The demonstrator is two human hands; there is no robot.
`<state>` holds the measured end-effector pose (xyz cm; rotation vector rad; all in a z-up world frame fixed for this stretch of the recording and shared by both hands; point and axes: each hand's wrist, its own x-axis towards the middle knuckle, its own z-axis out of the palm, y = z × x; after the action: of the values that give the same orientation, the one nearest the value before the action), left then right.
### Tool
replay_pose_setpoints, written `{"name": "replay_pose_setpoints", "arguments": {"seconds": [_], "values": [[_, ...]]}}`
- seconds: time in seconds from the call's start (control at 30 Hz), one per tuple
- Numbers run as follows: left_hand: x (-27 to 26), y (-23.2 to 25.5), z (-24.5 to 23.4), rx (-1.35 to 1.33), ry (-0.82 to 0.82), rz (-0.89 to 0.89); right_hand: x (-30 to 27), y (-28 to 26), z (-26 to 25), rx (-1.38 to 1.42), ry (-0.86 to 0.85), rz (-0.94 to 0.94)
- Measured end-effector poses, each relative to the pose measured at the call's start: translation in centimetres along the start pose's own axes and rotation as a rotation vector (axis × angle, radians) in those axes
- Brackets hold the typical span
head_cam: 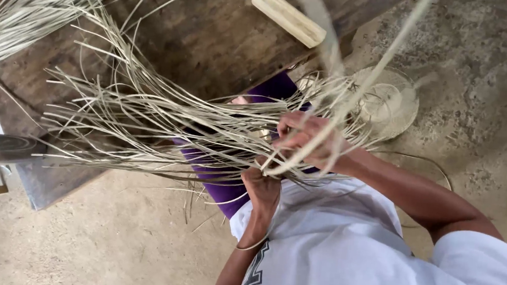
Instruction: Weaving thin strips of plant material to create a handcrafted item
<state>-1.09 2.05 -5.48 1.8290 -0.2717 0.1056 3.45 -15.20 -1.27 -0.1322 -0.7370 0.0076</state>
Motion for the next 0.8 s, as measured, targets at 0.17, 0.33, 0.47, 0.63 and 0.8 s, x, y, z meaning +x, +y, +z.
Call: {"name": "replay_pose_setpoints", "arguments": {"seconds": [0.17,0.33,0.47,0.63,0.8], "values": [[1.6,1.8,-0.7,-0.201,0.030,-0.186,-1.5,-1.7,4.4,-1.099,0.061,0.133],[3.3,9.4,0.3,-0.207,0.016,-0.109,-2.3,-2.5,5.4,-1.605,0.163,0.230],[3.0,10.1,-0.3,0.032,-0.012,0.037,2.5,-2.2,7.8,-1.623,0.131,0.303],[2.1,8.1,0.3,-0.092,0.054,-0.126,0.1,-2.1,5.7,-1.529,0.128,0.335],[3.1,9.6,-0.1,-0.062,-0.012,-0.241,-1.1,-2.6,7.5,-2.002,-0.132,0.151]]}}
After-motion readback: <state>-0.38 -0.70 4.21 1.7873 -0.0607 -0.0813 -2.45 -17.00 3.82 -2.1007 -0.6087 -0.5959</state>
